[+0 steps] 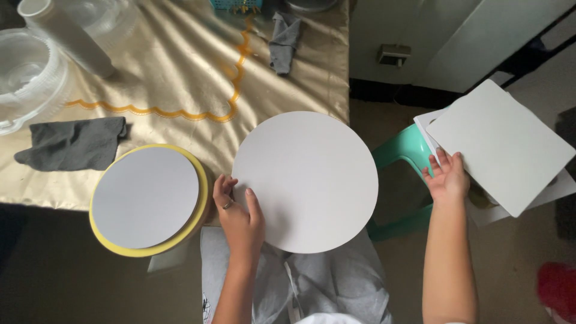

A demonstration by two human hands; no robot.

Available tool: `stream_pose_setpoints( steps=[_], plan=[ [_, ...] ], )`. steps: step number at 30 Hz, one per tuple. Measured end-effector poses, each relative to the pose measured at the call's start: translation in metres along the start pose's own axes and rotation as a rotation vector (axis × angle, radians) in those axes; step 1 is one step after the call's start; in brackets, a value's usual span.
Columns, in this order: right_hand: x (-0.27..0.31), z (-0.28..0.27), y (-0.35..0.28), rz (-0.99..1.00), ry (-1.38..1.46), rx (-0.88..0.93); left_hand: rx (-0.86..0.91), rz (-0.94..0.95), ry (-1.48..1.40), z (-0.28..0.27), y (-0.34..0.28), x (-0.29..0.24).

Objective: Organizing and stacking various sizes and colors of round cake boards.

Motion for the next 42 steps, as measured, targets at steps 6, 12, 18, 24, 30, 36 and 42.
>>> stream_pose_setpoints(
  steps=[6,12,18,24,30,36,42],
  plan=[
    [0.019,0.054,-0.071,-0.38,-0.25,0.041,-0.007,-0.008,0.007,0.003,-0.001,0.008],
    [0.012,0.116,-0.133,-0.325,-0.079,0.517,-0.011,-0.021,0.034,0.002,-0.002,0.006],
    [0.0,0.228,-0.192,-0.025,0.023,0.873,-0.042,0.032,0.067,0.002,-0.003,0.006],
    [-0.049,0.318,-0.213,0.134,-0.071,1.027,-0.064,0.036,0.071,0.003,-0.002,0.006],
    [-0.097,0.376,-0.197,0.122,-0.077,1.048,-0.072,0.057,0.085,0.003,-0.001,0.004],
    [-0.133,0.405,-0.199,0.118,-0.232,1.098,-0.056,0.066,0.106,0.001,0.0,0.0],
    [-0.16,0.428,-0.187,0.157,-0.354,1.124,-0.049,0.061,0.109,0.003,0.0,0.004]
  ],
)
Point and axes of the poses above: each hand's wrist, its own y-axis towards the middle knuckle, its own z-axis out of the palm, x = y × z, the point moved 1 cm from there along y, towards the middle knuckle, and after that the axes turned 10 degrees about -z, right-handed, at the moved point
